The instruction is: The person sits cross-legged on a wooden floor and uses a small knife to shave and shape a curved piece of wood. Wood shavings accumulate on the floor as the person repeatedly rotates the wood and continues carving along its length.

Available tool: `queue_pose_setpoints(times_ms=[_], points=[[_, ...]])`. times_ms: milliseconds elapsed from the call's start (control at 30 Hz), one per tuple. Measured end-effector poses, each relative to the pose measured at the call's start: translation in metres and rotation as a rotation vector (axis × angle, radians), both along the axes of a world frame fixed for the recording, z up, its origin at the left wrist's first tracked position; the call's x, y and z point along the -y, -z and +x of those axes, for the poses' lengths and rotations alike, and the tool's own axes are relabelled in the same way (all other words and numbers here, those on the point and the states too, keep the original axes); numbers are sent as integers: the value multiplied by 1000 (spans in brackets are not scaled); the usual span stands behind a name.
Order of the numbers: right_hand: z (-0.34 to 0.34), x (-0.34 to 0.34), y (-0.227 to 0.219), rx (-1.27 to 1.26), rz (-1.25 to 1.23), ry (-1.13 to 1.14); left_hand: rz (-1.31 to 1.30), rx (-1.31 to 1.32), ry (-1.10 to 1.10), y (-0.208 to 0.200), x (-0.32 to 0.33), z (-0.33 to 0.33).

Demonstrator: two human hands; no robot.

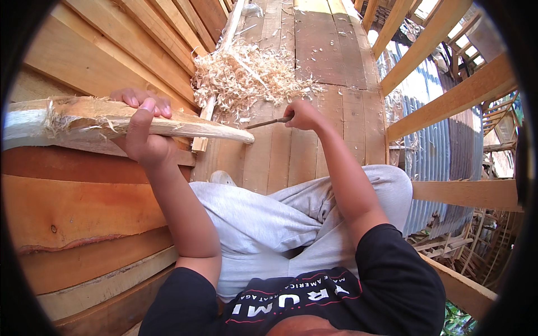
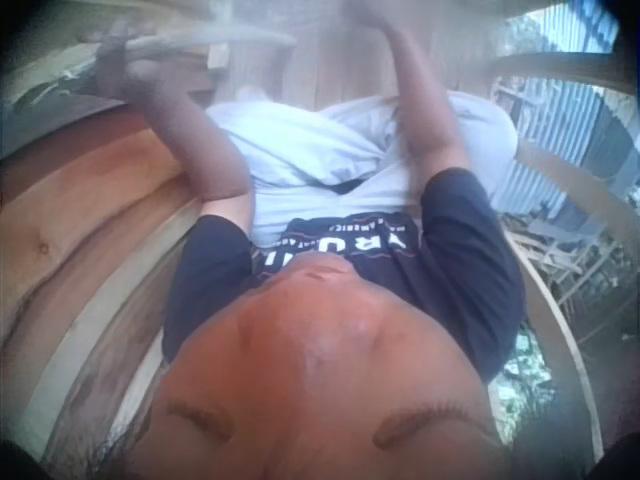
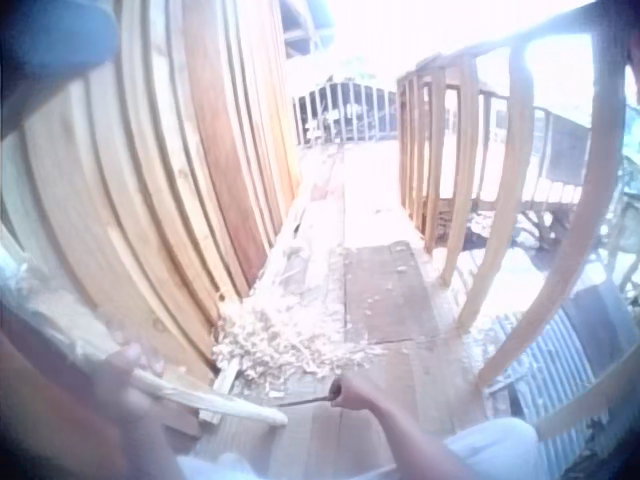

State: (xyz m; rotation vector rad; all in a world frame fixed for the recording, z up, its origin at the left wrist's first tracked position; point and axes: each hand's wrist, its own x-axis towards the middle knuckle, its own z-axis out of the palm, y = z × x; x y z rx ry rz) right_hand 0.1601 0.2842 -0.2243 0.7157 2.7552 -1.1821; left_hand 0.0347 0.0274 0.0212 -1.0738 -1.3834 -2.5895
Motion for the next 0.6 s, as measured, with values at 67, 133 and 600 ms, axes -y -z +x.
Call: queue_pose_setpoints(times_ms=[67,133,600], points=[[-2,9,-2,32,-97,-79,-25,-5,15,-4,6,0],[-10,12,13,29,50,92,-43,13,38,-11,12,1],[-12,5,-18,63,148,134,-2,28,70,-11,28,-9]])
